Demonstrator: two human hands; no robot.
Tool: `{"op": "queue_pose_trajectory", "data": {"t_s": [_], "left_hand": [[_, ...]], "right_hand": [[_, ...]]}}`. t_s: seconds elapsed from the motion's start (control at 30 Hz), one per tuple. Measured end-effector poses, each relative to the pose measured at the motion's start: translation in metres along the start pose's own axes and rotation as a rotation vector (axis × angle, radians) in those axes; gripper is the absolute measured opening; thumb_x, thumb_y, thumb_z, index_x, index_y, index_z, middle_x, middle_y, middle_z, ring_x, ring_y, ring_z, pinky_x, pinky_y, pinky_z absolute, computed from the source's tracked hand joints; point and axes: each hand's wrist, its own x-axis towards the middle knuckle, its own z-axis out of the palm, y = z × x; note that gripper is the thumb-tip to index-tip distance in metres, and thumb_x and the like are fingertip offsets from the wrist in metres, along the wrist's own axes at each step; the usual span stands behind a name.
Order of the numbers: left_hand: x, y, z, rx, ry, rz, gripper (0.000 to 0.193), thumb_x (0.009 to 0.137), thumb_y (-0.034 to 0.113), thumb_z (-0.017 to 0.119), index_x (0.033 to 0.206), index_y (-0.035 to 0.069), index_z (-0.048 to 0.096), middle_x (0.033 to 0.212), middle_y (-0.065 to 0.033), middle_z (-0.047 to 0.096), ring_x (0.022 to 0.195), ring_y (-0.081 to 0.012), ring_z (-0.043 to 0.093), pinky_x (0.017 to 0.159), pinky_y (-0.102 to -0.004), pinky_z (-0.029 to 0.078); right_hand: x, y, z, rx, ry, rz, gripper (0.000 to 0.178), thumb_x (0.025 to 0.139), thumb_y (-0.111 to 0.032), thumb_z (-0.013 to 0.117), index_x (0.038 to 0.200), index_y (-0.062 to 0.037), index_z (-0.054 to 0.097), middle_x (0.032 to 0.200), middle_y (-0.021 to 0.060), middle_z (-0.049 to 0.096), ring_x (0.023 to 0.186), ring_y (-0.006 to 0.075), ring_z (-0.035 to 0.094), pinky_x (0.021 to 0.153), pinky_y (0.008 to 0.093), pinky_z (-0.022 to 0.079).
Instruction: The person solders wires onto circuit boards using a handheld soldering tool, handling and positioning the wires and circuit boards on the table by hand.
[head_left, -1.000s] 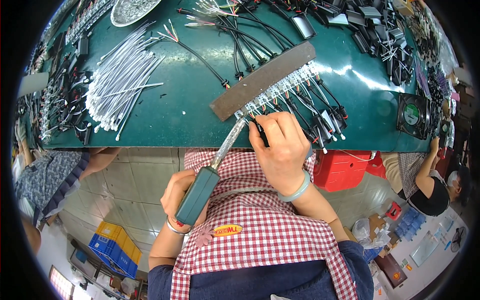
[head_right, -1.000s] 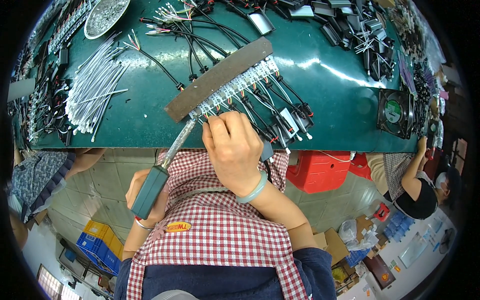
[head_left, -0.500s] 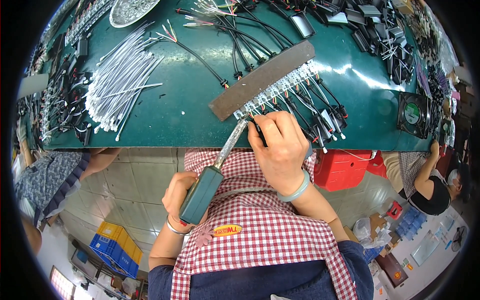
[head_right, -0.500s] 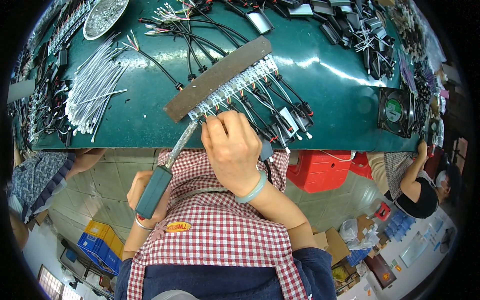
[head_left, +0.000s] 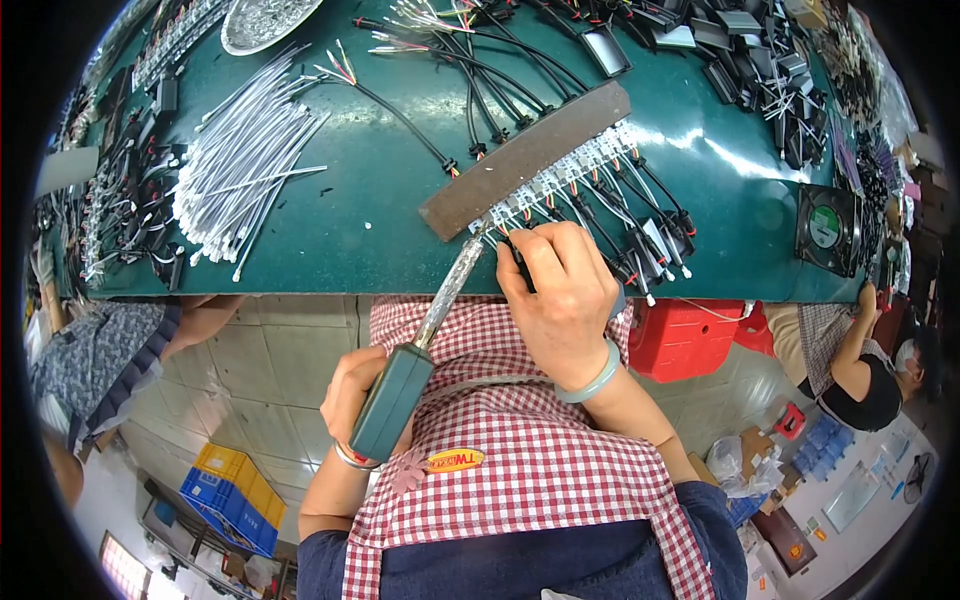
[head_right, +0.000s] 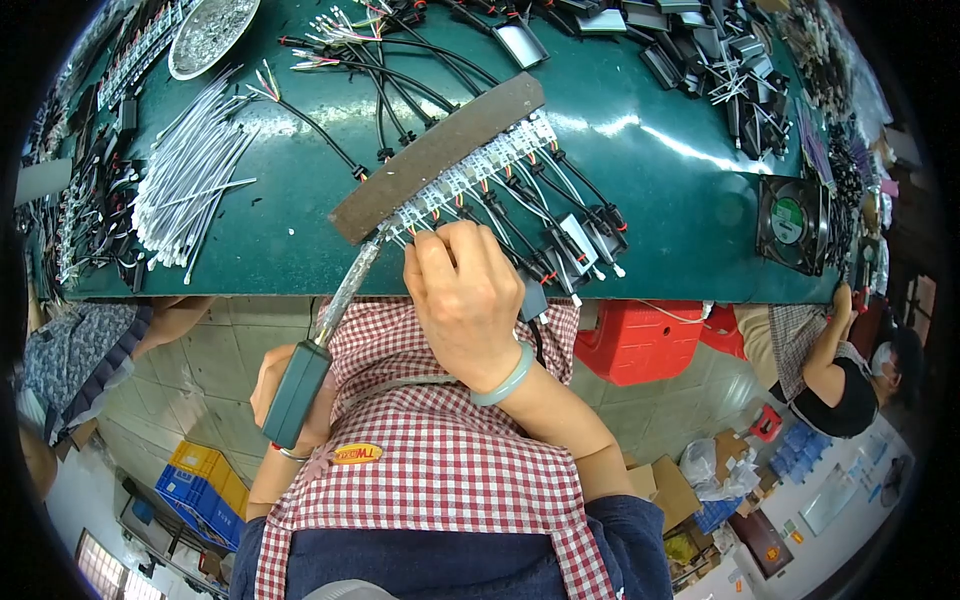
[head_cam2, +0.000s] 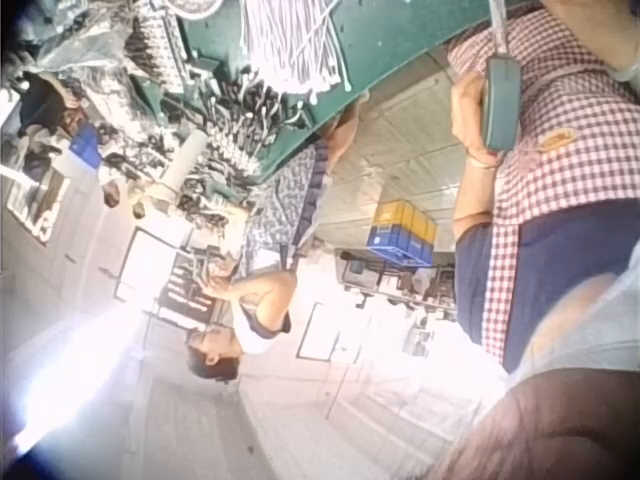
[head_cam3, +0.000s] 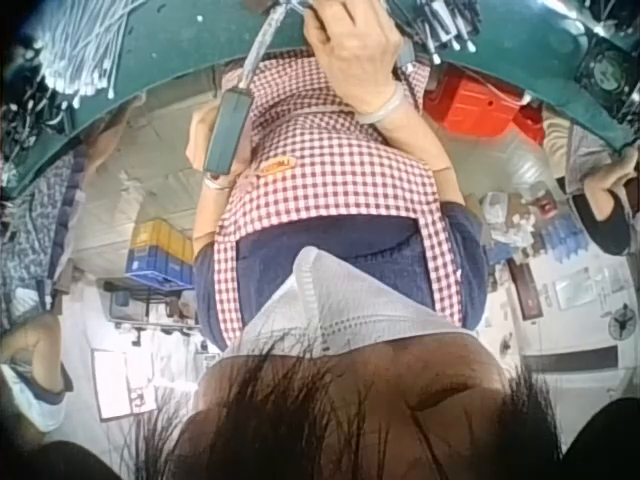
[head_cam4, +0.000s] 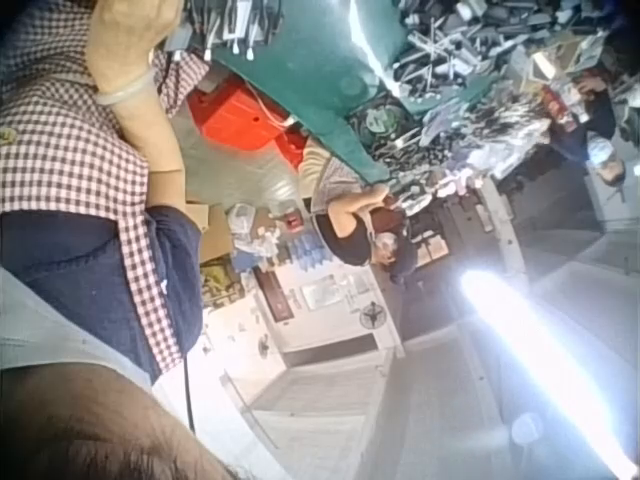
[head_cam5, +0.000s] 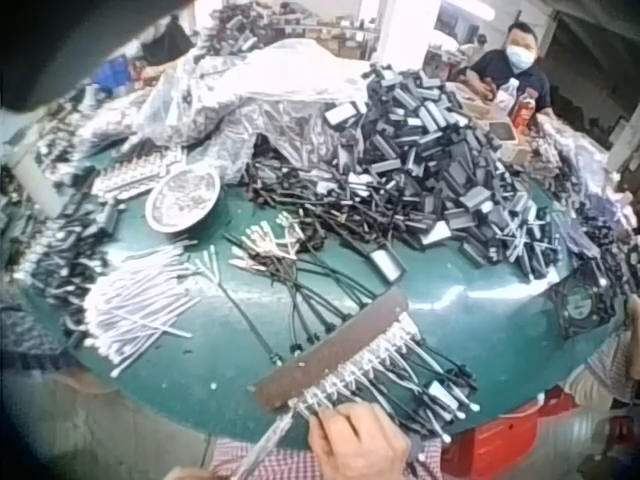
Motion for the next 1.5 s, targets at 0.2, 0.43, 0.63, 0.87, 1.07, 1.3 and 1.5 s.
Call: {"op": "queue_pose_trajectory", "data": {"t_s": [0.2, 0.43, 0.63, 0.87, 1.07, 1.3, 1.5], "left_hand": [[0.0003, -0.0004, 0.0005, 0.027, -0.019, 0.038, 0.017, 0.071, -0.002, 0.071, 0.087, -0.005, 0.068, 0.087, -0.0187, 0.066, 0.075, -0.0314, 0.068, 0.060, -0.0342, 0.054], [0.0004, -0.0031, 0.0036, -0.012, -0.026, 0.020, 0.018, 0.068, -0.004, 0.071, 0.086, -0.005, 0.068, 0.086, -0.0185, 0.067, 0.075, -0.0312, 0.068, 0.058, -0.0330, 0.054], [0.0019, -0.0043, 0.0046, -0.029, -0.054, 0.011, 0.019, 0.067, -0.004, 0.072, 0.086, -0.005, 0.068, 0.086, -0.0182, 0.066, 0.075, -0.0305, 0.068, 0.057, -0.0324, 0.053], [0.0046, -0.0035, 0.0047, -0.033, -0.065, 0.008, 0.019, 0.068, -0.004, 0.072, 0.086, -0.005, 0.068, 0.086, -0.0181, 0.066, 0.074, -0.0303, 0.068, 0.057, -0.0325, 0.053], [0.0041, -0.0028, 0.0032, -0.008, -0.035, 0.039, 0.017, 0.068, -0.003, 0.071, 0.085, -0.005, 0.067, 0.085, -0.0179, 0.065, 0.072, -0.0310, 0.067, 0.057, -0.0334, 0.052], [0.0001, -0.0012, -0.0011, -0.018, -0.022, -0.011, 0.018, 0.069, -0.003, 0.070, 0.087, -0.005, 0.066, 0.084, -0.0179, 0.064, 0.072, -0.0314, 0.065, 0.059, -0.0356, 0.052], [0.0014, -0.0007, -0.0015, -0.012, -0.024, 0.023, 0.019, 0.070, -0.002, 0.070, 0.088, -0.007, 0.067, 0.087, -0.0192, 0.066, 0.075, -0.0329, 0.067, 0.061, -0.0361, 0.053]], "right_hand": [[-0.0010, 0.0024, 0.0016, 0.007, 0.009, -0.014, 0.021, 0.070, 0.000, 0.077, 0.086, -0.0033, 0.064, 0.082, 0.0075, 0.058, 0.072, 0.0237, 0.060, 0.058, 0.0335, 0.049], [-0.0006, 0.0021, 0.0024, 0.004, 0.024, -0.037, 0.019, 0.072, -0.001, 0.075, 0.086, -0.0025, 0.063, 0.082, 0.0079, 0.056, 0.071, 0.0232, 0.058, 0.056, 0.0335, 0.048], [0.0002, -0.0006, 0.0015, -0.004, 0.019, 0.001, 0.022, 0.067, 0.001, 0.079, 0.083, -0.0041, 0.065, 0.081, 0.0072, 0.059, 0.071, 0.0243, 0.061, 0.060, 0.0341, 0.050], [-0.0005, 0.0033, 0.0044, -0.003, 0.028, -0.049, 0.019, 0.072, -0.002, 0.075, 0.084, -0.0032, 0.061, 0.082, 0.0076, 0.055, 0.071, 0.0234, 0.057, 0.055, 0.0333, 0.048], [-0.0008, 0.0022, 0.0047, 0.001, 0.024, -0.052, 0.019, 0.072, -0.001, 0.075, 0.084, -0.0034, 0.061, 0.081, 0.0075, 0.055, 0.071, 0.0233, 0.057, 0.055, 0.0334, 0.047], [-0.0010, 0.0019, 0.0037, -0.003, 0.022, -0.048, 0.018, 0.072, -0.001, 0.075, 0.083, -0.0034, 0.061, 0.082, 0.0075, 0.055, 0.071, 0.0231, 0.057, 0.056, 0.0334, 0.048], [-0.0009, 0.0045, 0.0027, 0.050, 0.023, -0.021, 0.018, 0.070, -0.001, 0.076, 0.084, -0.0027, 0.064, 0.083, 0.0083, 0.058, 0.072, 0.0241, 0.060, 0.058, 0.0340, 0.050]]}}
